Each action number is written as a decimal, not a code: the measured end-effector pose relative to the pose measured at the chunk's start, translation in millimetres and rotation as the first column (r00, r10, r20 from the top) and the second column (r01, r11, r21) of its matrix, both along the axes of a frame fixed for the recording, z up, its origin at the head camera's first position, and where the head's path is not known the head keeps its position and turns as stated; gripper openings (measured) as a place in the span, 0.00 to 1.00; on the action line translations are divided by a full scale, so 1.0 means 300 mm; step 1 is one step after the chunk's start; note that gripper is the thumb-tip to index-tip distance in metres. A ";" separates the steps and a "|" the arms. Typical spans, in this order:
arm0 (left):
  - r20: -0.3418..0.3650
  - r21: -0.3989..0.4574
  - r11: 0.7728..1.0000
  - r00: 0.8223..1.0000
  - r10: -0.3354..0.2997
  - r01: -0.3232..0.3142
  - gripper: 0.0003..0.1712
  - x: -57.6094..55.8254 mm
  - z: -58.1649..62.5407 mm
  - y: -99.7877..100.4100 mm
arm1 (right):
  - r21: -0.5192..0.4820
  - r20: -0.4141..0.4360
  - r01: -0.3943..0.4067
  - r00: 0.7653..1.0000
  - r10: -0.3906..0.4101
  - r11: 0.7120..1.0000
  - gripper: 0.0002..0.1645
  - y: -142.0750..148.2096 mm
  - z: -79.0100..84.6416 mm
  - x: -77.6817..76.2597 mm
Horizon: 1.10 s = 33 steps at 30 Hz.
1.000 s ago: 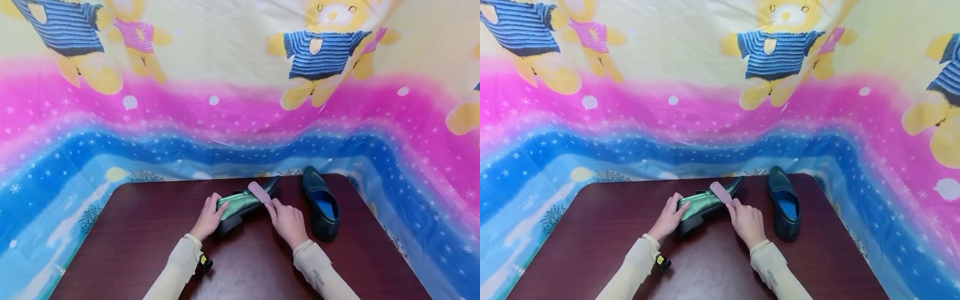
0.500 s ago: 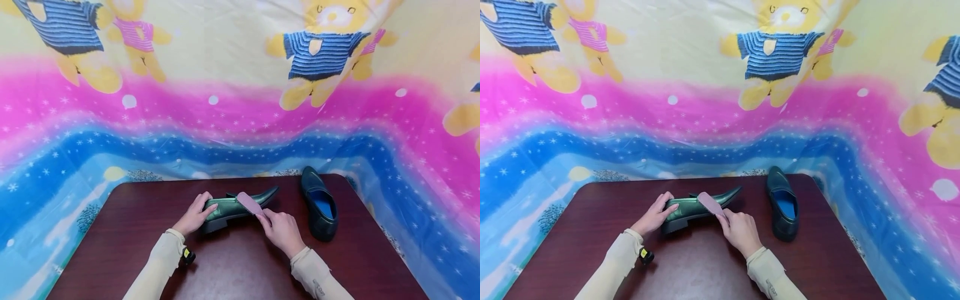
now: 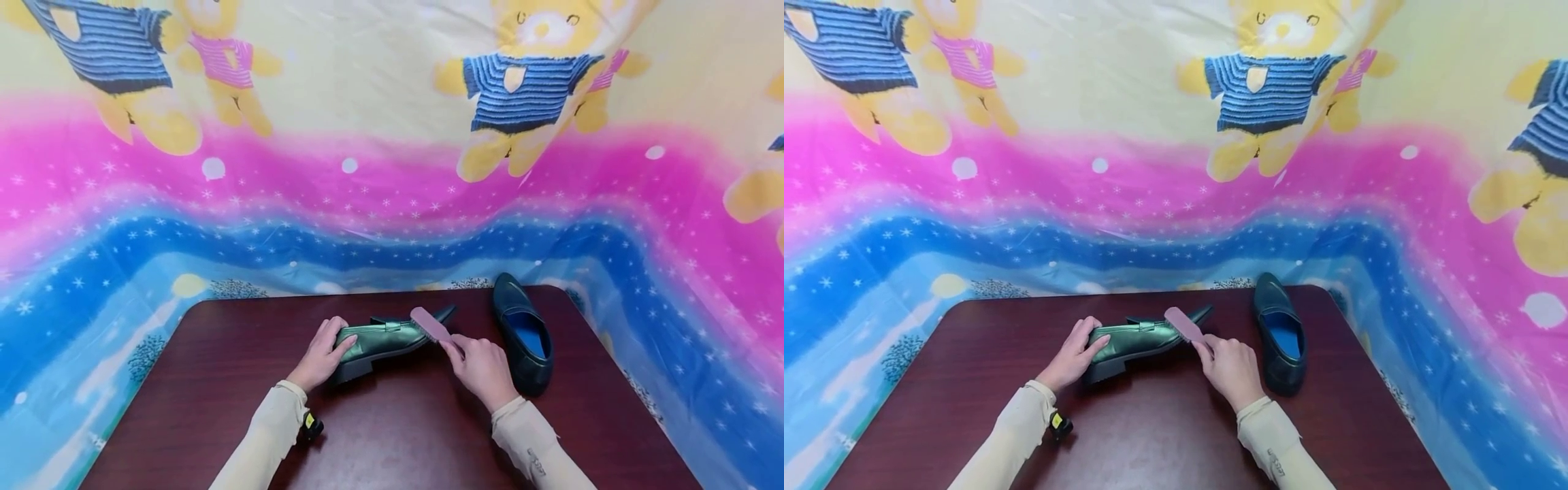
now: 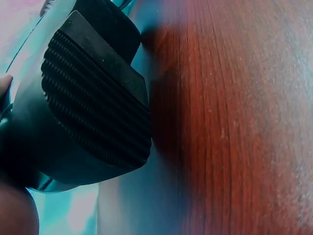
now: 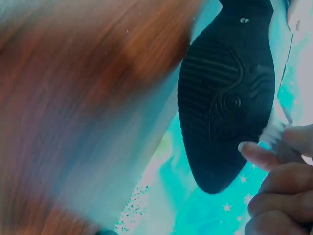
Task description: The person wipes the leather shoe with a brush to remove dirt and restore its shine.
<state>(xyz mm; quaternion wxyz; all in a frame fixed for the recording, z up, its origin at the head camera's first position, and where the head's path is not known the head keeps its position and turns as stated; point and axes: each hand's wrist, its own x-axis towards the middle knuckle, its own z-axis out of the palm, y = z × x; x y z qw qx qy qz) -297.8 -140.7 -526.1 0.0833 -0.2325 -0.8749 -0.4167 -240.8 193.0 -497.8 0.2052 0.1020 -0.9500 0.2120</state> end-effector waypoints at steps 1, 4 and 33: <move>0.004 0.000 1.000 1.000 0.002 -0.002 0.10 0.000 -0.001 0.003 | 0.003 -0.002 0.015 1.000 -0.015 1.000 0.12 0.008 0.002 -0.003; 0.004 -0.001 1.000 1.000 0.009 -0.009 0.09 -0.001 -0.004 0.009 | 0.021 -0.017 0.053 0.998 -0.053 0.998 0.13 0.023 0.006 -0.013; -0.080 0.007 0.999 0.996 0.049 -0.049 0.09 -0.003 -0.020 0.017 | -0.011 0.040 -0.019 0.999 0.020 1.000 0.11 -0.015 0.011 0.000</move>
